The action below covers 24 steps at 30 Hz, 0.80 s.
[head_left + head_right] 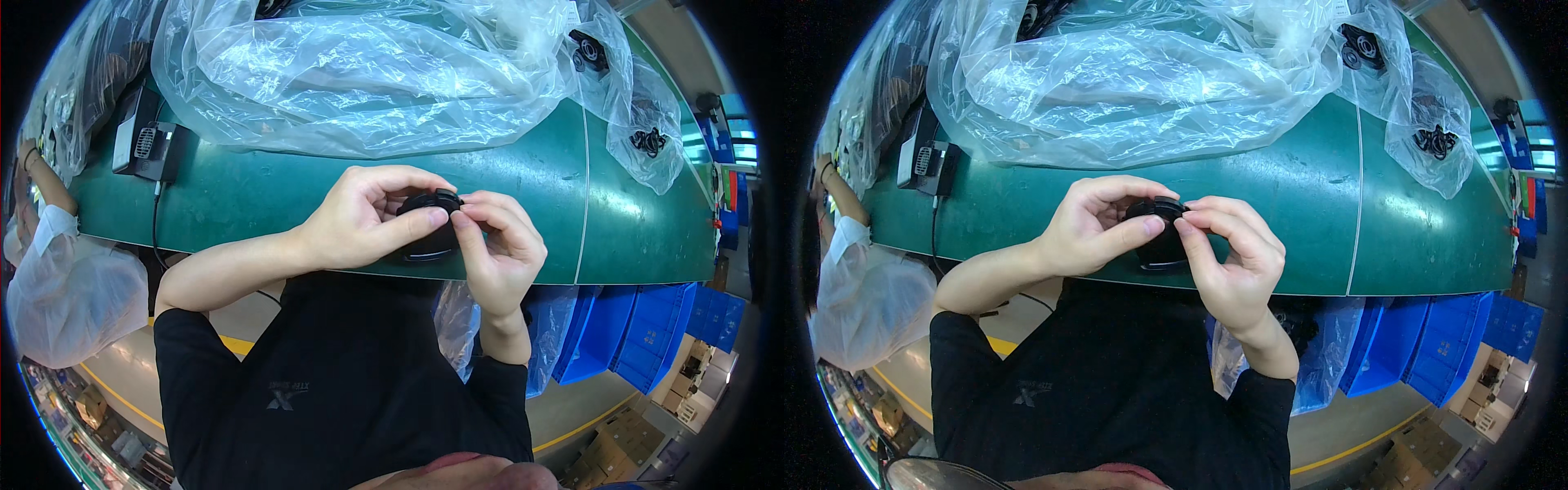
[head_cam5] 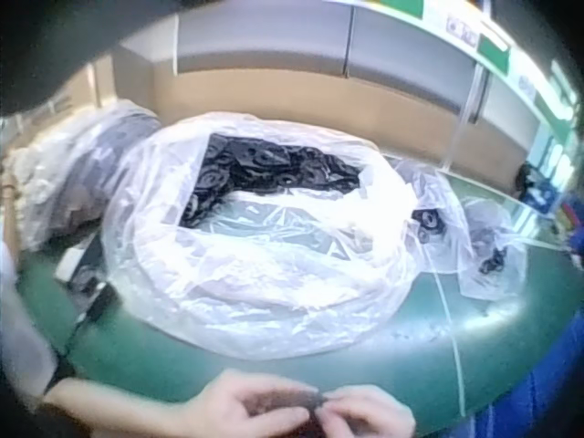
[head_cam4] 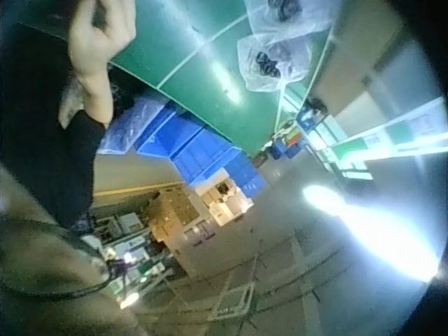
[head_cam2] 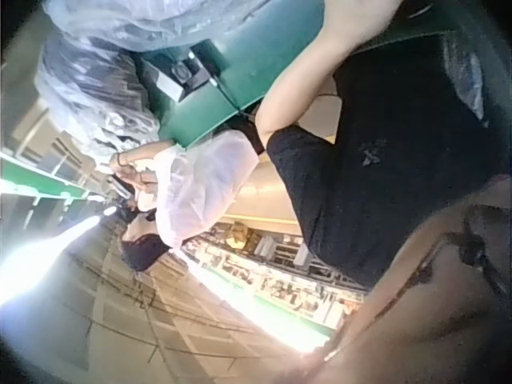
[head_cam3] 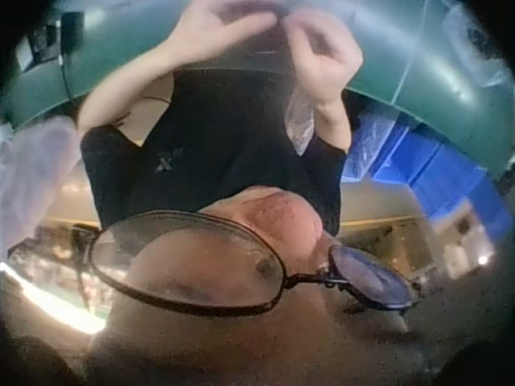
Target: Manually assembling small plastic rings and gaskets into a base housing on a production line.
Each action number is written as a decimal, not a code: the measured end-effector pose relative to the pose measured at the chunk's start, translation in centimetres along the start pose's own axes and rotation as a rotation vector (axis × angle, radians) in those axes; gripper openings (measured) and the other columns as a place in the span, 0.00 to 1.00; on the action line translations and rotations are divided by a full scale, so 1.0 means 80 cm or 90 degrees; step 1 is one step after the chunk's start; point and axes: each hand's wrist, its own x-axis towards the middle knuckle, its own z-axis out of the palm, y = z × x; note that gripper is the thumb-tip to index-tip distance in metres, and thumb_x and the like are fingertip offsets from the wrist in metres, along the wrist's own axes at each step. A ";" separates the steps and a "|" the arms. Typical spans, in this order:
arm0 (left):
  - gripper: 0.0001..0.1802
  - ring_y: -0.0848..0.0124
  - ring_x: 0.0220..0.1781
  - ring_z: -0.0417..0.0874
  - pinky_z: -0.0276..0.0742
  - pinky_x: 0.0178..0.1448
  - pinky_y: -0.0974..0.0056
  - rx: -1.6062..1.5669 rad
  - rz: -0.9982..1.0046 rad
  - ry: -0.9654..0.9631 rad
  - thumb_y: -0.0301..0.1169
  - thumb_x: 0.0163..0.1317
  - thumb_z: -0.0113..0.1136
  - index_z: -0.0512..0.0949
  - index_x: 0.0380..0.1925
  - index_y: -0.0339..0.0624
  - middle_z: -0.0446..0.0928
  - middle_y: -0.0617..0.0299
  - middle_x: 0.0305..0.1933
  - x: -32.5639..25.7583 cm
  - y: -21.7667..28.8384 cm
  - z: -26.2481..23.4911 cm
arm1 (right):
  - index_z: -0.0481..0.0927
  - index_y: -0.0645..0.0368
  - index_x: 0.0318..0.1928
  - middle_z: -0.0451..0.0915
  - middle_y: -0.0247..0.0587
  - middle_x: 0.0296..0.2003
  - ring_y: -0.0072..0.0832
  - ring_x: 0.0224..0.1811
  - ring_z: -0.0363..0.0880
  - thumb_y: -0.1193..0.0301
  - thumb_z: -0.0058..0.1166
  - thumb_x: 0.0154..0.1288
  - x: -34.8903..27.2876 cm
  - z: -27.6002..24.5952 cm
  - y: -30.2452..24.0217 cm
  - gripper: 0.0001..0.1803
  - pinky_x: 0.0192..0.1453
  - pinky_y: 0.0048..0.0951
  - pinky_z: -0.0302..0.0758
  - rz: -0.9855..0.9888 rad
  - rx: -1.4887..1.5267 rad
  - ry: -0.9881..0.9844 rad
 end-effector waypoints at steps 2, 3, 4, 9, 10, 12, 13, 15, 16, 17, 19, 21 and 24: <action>0.17 0.77 0.43 0.77 0.73 0.49 0.70 0.026 0.004 0.026 0.23 0.58 0.58 0.74 0.48 0.32 0.78 0.60 0.42 0.002 -0.004 -0.001 | 0.80 0.69 0.30 0.80 0.45 0.32 0.27 0.36 0.79 0.86 0.61 0.48 -0.003 0.005 0.004 0.07 0.40 0.23 0.74 -0.003 -0.001 0.003; 0.15 0.77 0.41 0.78 0.74 0.46 0.71 0.053 0.008 0.052 0.24 0.58 0.59 0.76 0.46 0.32 0.79 0.60 0.39 0.002 -0.006 -0.002 | 0.80 0.69 0.30 0.80 0.45 0.32 0.27 0.36 0.79 0.86 0.61 0.48 -0.005 0.010 0.002 0.07 0.40 0.23 0.74 -0.003 0.000 0.001; 0.15 0.77 0.41 0.78 0.74 0.46 0.71 0.053 0.008 0.054 0.24 0.58 0.59 0.76 0.46 0.32 0.79 0.60 0.39 0.002 -0.005 -0.003 | 0.80 0.69 0.31 0.79 0.44 0.33 0.26 0.36 0.79 0.86 0.60 0.50 -0.008 0.014 -0.001 0.06 0.39 0.22 0.74 0.074 0.067 0.024; 0.08 0.77 0.36 0.78 0.72 0.38 0.73 0.248 0.140 0.087 0.26 0.57 0.60 0.81 0.35 0.33 0.81 0.57 0.34 0.002 -0.007 -0.008 | 0.81 0.70 0.34 0.78 0.41 0.33 0.22 0.36 0.77 0.84 0.59 0.54 -0.001 0.015 0.002 0.05 0.37 0.18 0.73 0.142 0.147 -0.020; 0.08 0.77 0.36 0.78 0.72 0.38 0.73 0.248 0.140 0.087 0.26 0.57 0.60 0.81 0.35 0.33 0.81 0.57 0.34 0.001 -0.006 -0.009 | 0.81 0.70 0.35 0.78 0.41 0.33 0.21 0.35 0.76 0.83 0.59 0.55 -0.004 0.015 0.008 0.06 0.37 0.18 0.72 0.119 0.140 -0.043; 0.08 0.77 0.34 0.78 0.73 0.38 0.73 0.250 0.114 0.091 0.25 0.56 0.60 0.81 0.36 0.33 0.81 0.57 0.33 -0.002 -0.005 -0.010 | 0.81 0.70 0.36 0.78 0.42 0.33 0.21 0.34 0.76 0.83 0.58 0.56 -0.005 0.015 0.012 0.06 0.36 0.17 0.71 0.096 0.135 -0.066; 0.08 0.77 0.34 0.78 0.73 0.38 0.73 0.250 0.113 0.091 0.25 0.56 0.60 0.81 0.36 0.33 0.81 0.57 0.33 -0.002 -0.006 -0.010 | 0.81 0.70 0.36 0.78 0.41 0.33 0.21 0.34 0.75 0.83 0.58 0.56 -0.004 0.015 0.011 0.06 0.36 0.16 0.70 0.109 0.141 -0.073; 0.09 0.78 0.34 0.78 0.74 0.38 0.73 0.211 0.098 0.101 0.25 0.57 0.59 0.81 0.36 0.32 0.81 0.58 0.33 -0.001 -0.009 -0.010 | 0.81 0.70 0.36 0.78 0.41 0.32 0.20 0.33 0.75 0.83 0.58 0.56 -0.004 0.015 0.013 0.06 0.35 0.16 0.70 0.123 0.147 -0.079; 0.09 0.78 0.34 0.78 0.74 0.38 0.73 0.211 0.098 0.100 0.25 0.57 0.59 0.81 0.36 0.32 0.81 0.58 0.33 0.000 -0.009 -0.009 | 0.81 0.70 0.36 0.78 0.41 0.32 0.20 0.33 0.74 0.83 0.57 0.56 -0.005 0.017 0.017 0.06 0.35 0.16 0.69 0.119 0.162 -0.068; 0.09 0.78 0.34 0.78 0.74 0.39 0.72 0.167 0.069 0.108 0.25 0.57 0.59 0.81 0.36 0.32 0.81 0.59 0.33 0.002 -0.010 -0.007 | 0.81 0.70 0.35 0.78 0.41 0.32 0.19 0.32 0.74 0.83 0.57 0.57 -0.005 0.017 0.020 0.05 0.35 0.16 0.69 0.114 0.178 -0.057; 0.09 0.78 0.34 0.78 0.75 0.40 0.72 0.122 0.042 0.115 0.25 0.58 0.59 0.81 0.37 0.31 0.81 0.59 0.34 0.003 -0.010 -0.007 | 0.81 0.70 0.35 0.78 0.40 0.32 0.18 0.32 0.74 0.83 0.57 0.57 -0.001 0.019 0.017 0.04 0.34 0.15 0.69 0.144 0.212 -0.049; 0.11 0.78 0.37 0.78 0.75 0.43 0.72 0.058 0.014 0.076 0.27 0.61 0.56 0.79 0.40 0.31 0.80 0.59 0.35 0.004 -0.008 -0.006 | 0.80 0.70 0.34 0.78 0.39 0.32 0.18 0.31 0.73 0.82 0.57 0.58 0.000 0.016 0.016 0.04 0.34 0.15 0.68 0.175 0.245 -0.038; 0.13 0.79 0.39 0.78 0.74 0.45 0.71 0.002 0.003 0.023 0.28 0.63 0.53 0.77 0.44 0.31 0.80 0.59 0.37 0.004 -0.010 -0.007 | 0.80 0.69 0.33 0.78 0.36 0.29 0.15 0.30 0.73 0.80 0.57 0.59 0.000 0.004 0.016 0.03 0.32 0.14 0.68 0.196 0.216 -0.082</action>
